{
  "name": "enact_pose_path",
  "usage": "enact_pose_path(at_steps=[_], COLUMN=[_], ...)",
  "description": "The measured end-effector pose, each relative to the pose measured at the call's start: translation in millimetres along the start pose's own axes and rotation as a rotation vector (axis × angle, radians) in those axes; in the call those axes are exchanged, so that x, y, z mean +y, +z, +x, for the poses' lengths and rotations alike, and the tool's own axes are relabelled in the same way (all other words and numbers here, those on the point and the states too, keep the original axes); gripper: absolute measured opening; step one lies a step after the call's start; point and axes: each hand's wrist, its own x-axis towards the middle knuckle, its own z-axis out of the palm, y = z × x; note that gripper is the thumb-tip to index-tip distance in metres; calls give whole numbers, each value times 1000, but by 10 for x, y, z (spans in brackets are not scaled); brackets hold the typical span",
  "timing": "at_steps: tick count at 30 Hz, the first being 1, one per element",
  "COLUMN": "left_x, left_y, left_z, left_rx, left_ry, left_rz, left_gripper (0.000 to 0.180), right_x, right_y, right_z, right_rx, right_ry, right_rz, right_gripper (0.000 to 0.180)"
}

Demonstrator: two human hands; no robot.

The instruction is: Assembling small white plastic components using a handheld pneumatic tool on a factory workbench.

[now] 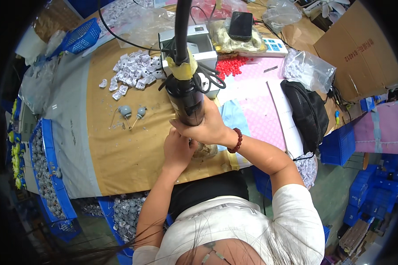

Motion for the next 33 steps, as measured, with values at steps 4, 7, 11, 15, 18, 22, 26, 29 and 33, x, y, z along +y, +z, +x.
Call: enact_pose_path(at_steps=[4,7,11,15,18,22,26,29,33], left_x=[16,31,36,9,-9,14,23,10,20], left_y=[-6,-30,-25,-97,-109,-135,-174,-157,-130], left_z=[9,14,28,43,30,39,65,54,44], left_rx=[-2,-19,-28,-63,17,26,-22,-3,1], left_ry=[-16,-37,-39,-32,-14,3,1,-3,-12], left_rz=[-22,-31,-59,-163,-264,-317,-277,-267,-213], left_gripper=[30,28,27,27,27,33,38,37,37], right_x=[20,31,17,68,184,273,425,414,277], right_y=[-20,-20,-49,-7,25,12,-5,13,-36], right_z=[-20,-20,-55,-119,-224,-292,-414,-424,-312], right_rx=[-7,-27,-70,-66,-163,-233,-232,-177,-132], right_ry=[5,-11,24,-119,-195,-183,-113,-55,-183], right_rz=[36,40,80,-100,-231,-267,-200,-105,-246], right_gripper=[58,59,59,48,41,42,40,38,32])
